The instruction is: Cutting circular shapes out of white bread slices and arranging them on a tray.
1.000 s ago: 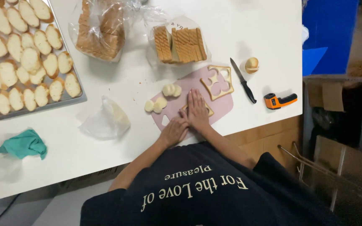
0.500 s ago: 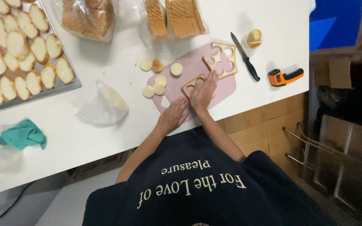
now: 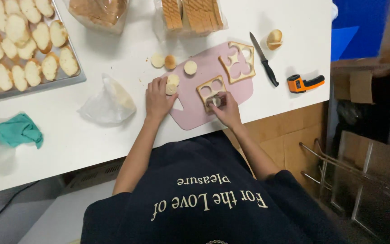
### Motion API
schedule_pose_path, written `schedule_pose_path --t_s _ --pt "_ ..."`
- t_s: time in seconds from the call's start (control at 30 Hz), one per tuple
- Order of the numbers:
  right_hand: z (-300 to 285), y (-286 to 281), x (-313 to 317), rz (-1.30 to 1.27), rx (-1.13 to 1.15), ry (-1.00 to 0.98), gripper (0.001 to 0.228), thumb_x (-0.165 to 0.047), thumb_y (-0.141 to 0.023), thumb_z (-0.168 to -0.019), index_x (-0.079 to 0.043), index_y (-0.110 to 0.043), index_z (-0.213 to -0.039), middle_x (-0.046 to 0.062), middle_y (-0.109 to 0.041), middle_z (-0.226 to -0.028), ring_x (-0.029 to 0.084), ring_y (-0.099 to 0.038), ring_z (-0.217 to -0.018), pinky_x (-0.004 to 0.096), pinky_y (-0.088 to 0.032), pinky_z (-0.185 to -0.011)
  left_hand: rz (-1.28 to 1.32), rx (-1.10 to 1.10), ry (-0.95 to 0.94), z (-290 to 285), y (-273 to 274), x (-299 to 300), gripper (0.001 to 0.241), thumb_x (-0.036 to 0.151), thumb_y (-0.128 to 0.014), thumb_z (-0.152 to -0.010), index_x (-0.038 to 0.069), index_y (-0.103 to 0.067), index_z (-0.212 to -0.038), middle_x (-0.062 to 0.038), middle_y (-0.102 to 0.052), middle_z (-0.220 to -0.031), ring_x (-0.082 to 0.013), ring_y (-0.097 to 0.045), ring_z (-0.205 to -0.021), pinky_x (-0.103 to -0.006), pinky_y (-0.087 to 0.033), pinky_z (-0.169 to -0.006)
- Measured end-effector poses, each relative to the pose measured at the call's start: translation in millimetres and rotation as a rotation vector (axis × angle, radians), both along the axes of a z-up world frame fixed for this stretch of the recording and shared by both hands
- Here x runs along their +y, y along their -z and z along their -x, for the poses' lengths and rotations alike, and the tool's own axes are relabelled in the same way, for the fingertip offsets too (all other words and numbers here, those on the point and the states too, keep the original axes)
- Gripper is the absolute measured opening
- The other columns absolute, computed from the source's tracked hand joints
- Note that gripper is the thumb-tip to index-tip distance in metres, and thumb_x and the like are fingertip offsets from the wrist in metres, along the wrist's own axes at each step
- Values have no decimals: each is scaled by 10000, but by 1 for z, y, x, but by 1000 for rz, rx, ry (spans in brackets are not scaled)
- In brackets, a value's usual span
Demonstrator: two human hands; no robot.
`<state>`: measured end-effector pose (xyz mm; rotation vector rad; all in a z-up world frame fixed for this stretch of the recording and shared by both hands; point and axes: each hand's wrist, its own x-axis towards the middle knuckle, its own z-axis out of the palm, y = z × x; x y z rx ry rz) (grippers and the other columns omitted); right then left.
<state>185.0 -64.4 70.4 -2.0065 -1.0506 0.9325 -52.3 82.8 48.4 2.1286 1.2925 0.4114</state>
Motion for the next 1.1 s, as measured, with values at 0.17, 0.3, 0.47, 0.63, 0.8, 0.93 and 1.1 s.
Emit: schedule_pose_path --t_s 0.17,0.3,0.47,0.63,0.8,0.93,1.1 --pt "-31 87 -4 -142 390 200 225 -146 -769 -964 31 -636 -1006 90 -645 -1051 117 -605 -826 256 -505 -742 -5 -84 -24 10 35 -20 632 189 -850 -812 58 -577 -1366 -132 -562 -1277 -354 -555 -1185 -432 -485 -1020" --pt "-23 42 55 -211 -25 74 196 -135 -772 -896 20 -665 -953 123 -615 -1199 182 -655 -837 294 -553 -738 193 -324 -270 3 11 -23 556 183 -818 -853 29 -567 -1325 -169 -525 -1243 -341 -590 -1133 -409 -519 -948" --pt "-26 14 96 -296 -388 -287 203 -128 -759 -924 10 -694 -1057 164 -549 -1249 321 -629 -1064 390 -544 -890 11 -80 -68 -15 17 -4 586 151 -820 -840 21 -549 -1344 -161 -530 -1242 -369 -562 -1150 -426 -506 -975" --pt "-33 12 104 -319 -526 -398 130 -105 -745 -933 -22 -704 -1024 161 -549 -1267 346 -614 -1121 414 -532 -947 9 3 -39 -27 -3 7 701 159 -856 -760 -20 -517 -1347 -183 -518 -1264 -374 -553 -1119 -420 -519 -944" --pt "-50 4 90 -242 -140 -19 342 -138 -762 -912 -18 -554 -1156 114 -596 -1157 220 -675 -901 349 -562 -775 -7 24 36 -40 -10 14 633 194 -895 -744 20 -571 -1259 -158 -546 -1260 -351 -578 -1109 -417 -527 -905" --pt "-73 3 68 -293 -406 -46 458 -143 -850 -869 -38 -567 -1213 108 -619 -1105 244 -646 -918 346 -550 -778 32 122 108 -47 -5 29 618 251 -872 -741 10 -566 -1221 -174 -546 -1194 -362 -576 -1093 -443 -510 -927" --pt "-93 20 42 -105 -102 76 274 -118 -662 -888 -65 -672 -1156 74 -688 -1031 230 -633 -782 314 -552 -712 -108 -4 -2 -29 26 77 533 49 -667 -875 50 -609 -1404 -138 -570 -1341 -349 -543 -1209 -444 -477 -1046"
